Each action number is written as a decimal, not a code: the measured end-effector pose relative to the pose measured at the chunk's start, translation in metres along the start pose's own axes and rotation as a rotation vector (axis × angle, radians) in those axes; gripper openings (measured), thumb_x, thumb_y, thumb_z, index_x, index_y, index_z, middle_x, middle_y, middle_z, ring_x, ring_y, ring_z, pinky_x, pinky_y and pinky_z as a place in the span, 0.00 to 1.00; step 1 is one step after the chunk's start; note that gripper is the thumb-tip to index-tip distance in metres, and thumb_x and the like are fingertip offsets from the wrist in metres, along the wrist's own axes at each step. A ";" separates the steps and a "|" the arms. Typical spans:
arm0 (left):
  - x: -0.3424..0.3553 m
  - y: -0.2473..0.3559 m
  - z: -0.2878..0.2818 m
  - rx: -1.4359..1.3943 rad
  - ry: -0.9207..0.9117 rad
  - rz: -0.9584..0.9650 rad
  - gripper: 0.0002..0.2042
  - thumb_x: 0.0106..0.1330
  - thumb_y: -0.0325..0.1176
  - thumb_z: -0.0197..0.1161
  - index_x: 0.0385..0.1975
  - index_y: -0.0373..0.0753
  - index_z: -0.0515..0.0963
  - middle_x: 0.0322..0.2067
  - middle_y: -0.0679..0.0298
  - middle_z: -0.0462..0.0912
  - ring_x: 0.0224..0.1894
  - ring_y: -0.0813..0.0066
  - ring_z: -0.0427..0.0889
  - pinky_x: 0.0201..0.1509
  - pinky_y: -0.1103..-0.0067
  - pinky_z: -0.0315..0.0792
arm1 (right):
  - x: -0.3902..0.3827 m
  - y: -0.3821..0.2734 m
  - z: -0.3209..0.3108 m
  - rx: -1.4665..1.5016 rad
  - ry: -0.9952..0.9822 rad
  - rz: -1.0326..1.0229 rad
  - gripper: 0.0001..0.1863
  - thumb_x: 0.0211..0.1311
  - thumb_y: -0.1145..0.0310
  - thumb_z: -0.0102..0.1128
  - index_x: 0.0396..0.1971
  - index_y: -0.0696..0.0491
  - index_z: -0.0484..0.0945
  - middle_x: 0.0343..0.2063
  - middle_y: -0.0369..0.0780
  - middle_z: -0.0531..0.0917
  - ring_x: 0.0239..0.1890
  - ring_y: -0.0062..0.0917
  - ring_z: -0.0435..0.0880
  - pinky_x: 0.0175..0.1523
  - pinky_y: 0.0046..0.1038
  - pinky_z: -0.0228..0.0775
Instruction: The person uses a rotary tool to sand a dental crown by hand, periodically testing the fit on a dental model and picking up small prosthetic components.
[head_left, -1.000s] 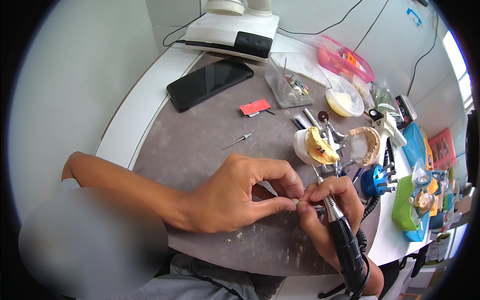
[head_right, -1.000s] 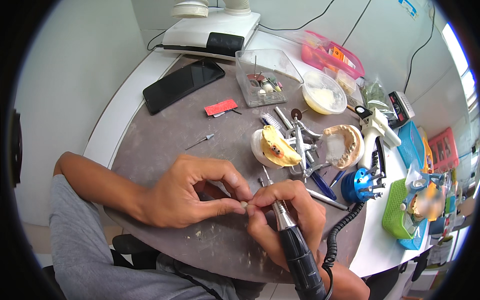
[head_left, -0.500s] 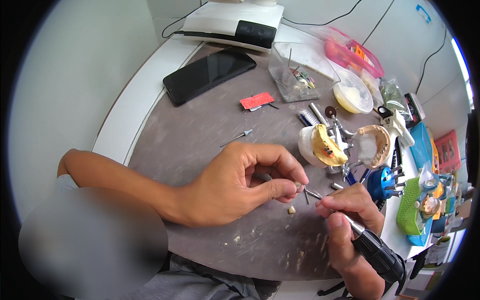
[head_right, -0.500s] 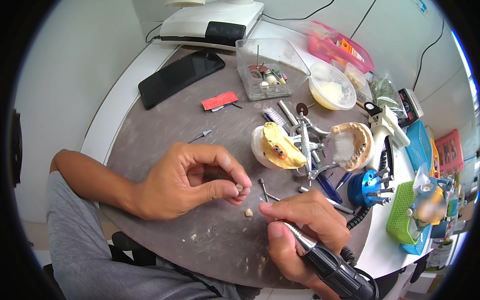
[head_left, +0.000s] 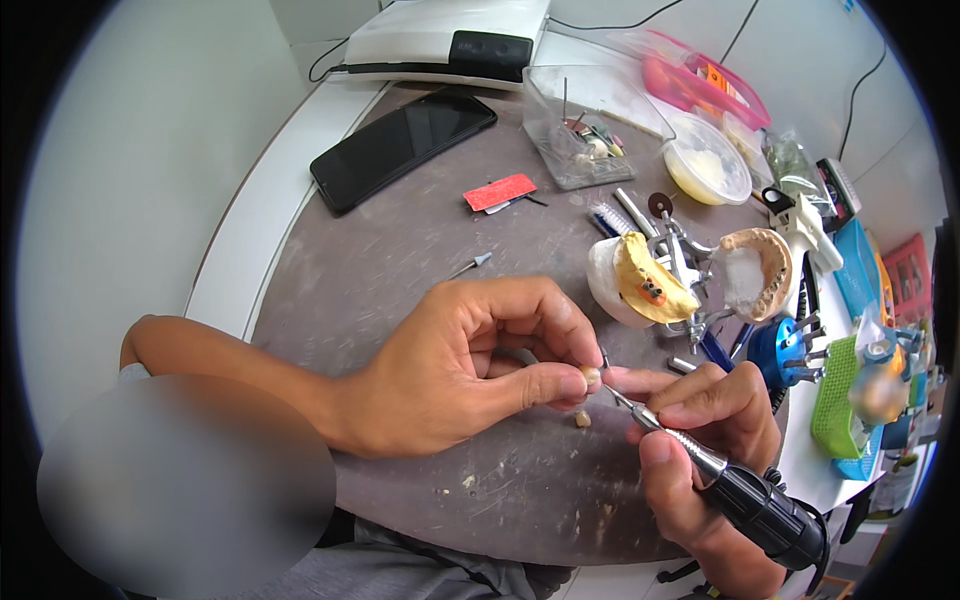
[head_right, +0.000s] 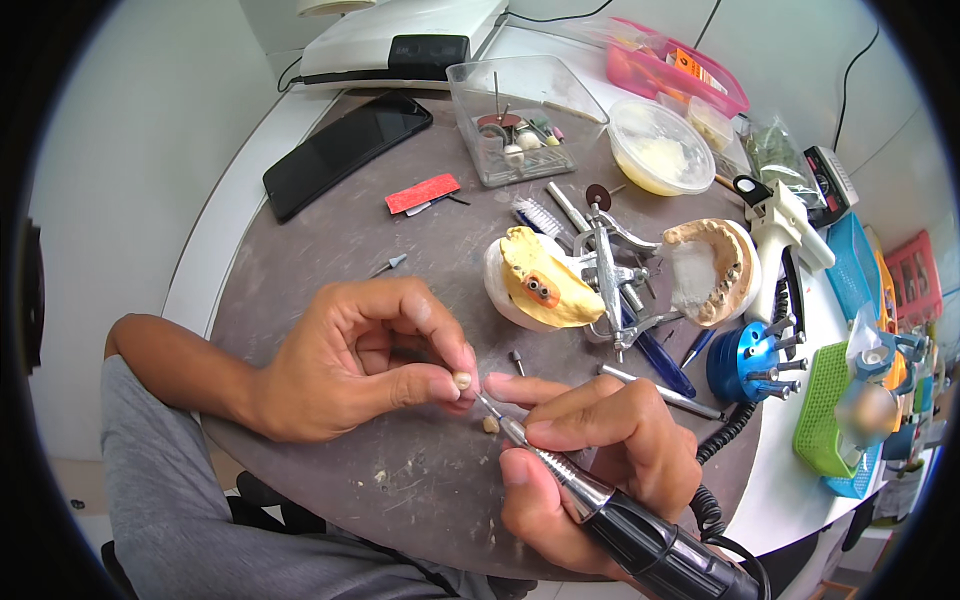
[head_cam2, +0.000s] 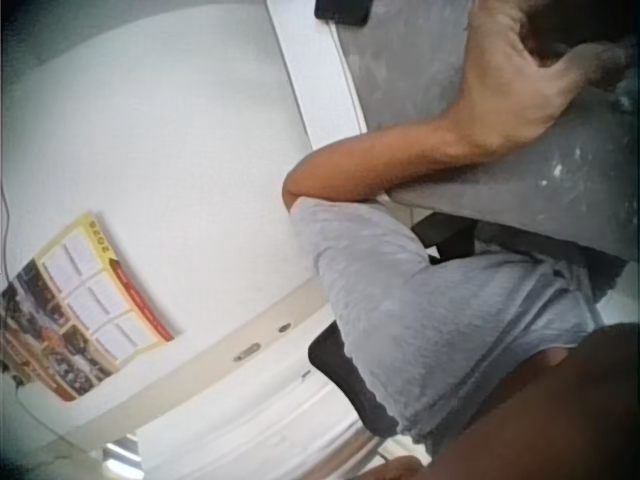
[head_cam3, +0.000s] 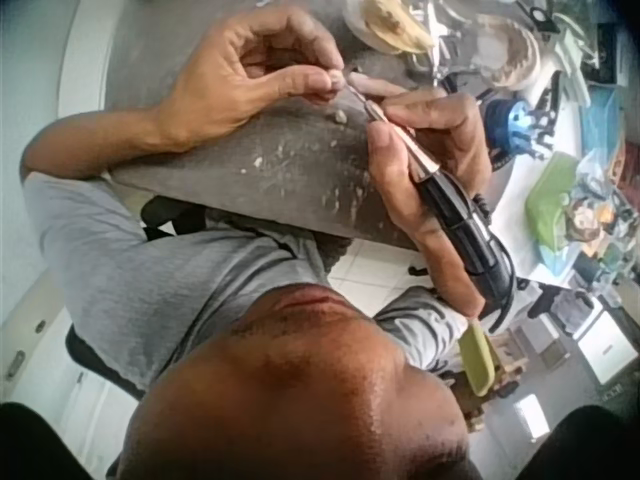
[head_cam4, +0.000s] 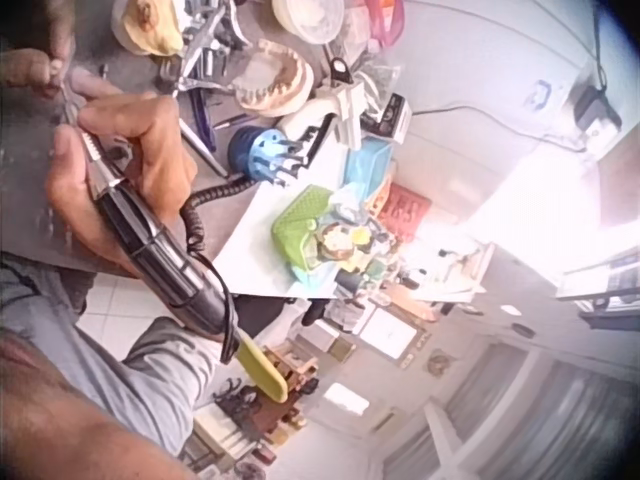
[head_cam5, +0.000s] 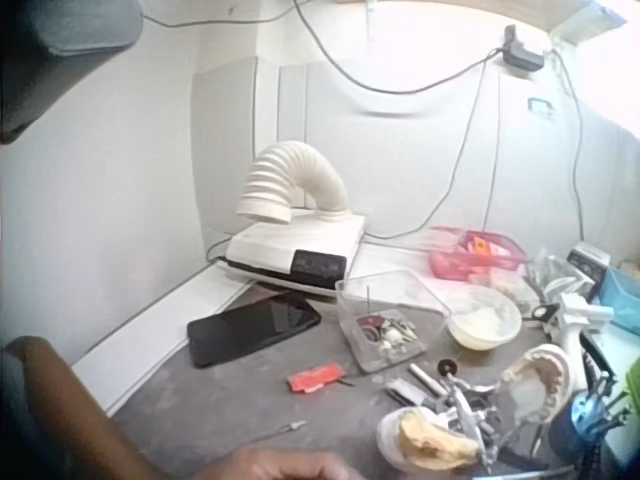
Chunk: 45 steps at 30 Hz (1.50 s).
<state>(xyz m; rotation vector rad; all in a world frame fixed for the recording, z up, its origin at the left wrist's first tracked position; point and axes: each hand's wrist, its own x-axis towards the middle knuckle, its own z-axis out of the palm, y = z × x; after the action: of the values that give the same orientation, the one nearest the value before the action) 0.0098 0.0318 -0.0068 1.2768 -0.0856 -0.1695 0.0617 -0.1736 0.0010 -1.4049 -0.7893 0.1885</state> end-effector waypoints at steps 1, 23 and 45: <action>0.000 0.000 0.000 0.015 -0.002 0.007 0.06 0.61 0.19 0.60 0.38 0.31 0.73 0.39 0.60 0.78 0.43 0.75 0.81 0.49 0.79 0.79 | 0.000 0.001 0.000 0.011 0.004 -0.009 0.12 0.46 0.82 0.63 0.31 0.61 0.71 0.21 0.43 0.77 0.26 0.25 0.80 0.51 0.44 0.77; 0.001 -0.001 -0.001 0.007 -0.041 0.002 0.06 0.62 0.20 0.59 0.38 0.29 0.74 0.39 0.58 0.78 0.43 0.74 0.81 0.49 0.79 0.80 | -0.002 -0.009 -0.003 -0.057 -0.071 0.107 0.12 0.55 0.74 0.62 0.32 0.58 0.66 0.26 0.42 0.75 0.41 0.32 0.82 0.48 0.31 0.73; 0.001 -0.002 -0.002 -0.003 -0.022 -0.004 0.05 0.64 0.21 0.58 0.38 0.31 0.74 0.38 0.60 0.78 0.43 0.77 0.80 0.47 0.79 0.79 | -0.002 -0.005 -0.004 -0.082 -0.082 0.082 0.12 0.55 0.75 0.60 0.32 0.59 0.65 0.26 0.41 0.75 0.40 0.32 0.82 0.50 0.34 0.73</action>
<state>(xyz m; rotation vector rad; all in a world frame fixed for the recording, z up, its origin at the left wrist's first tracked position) 0.0110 0.0325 -0.0094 1.2724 -0.1017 -0.1866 0.0616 -0.1790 0.0048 -1.5162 -0.8151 0.2818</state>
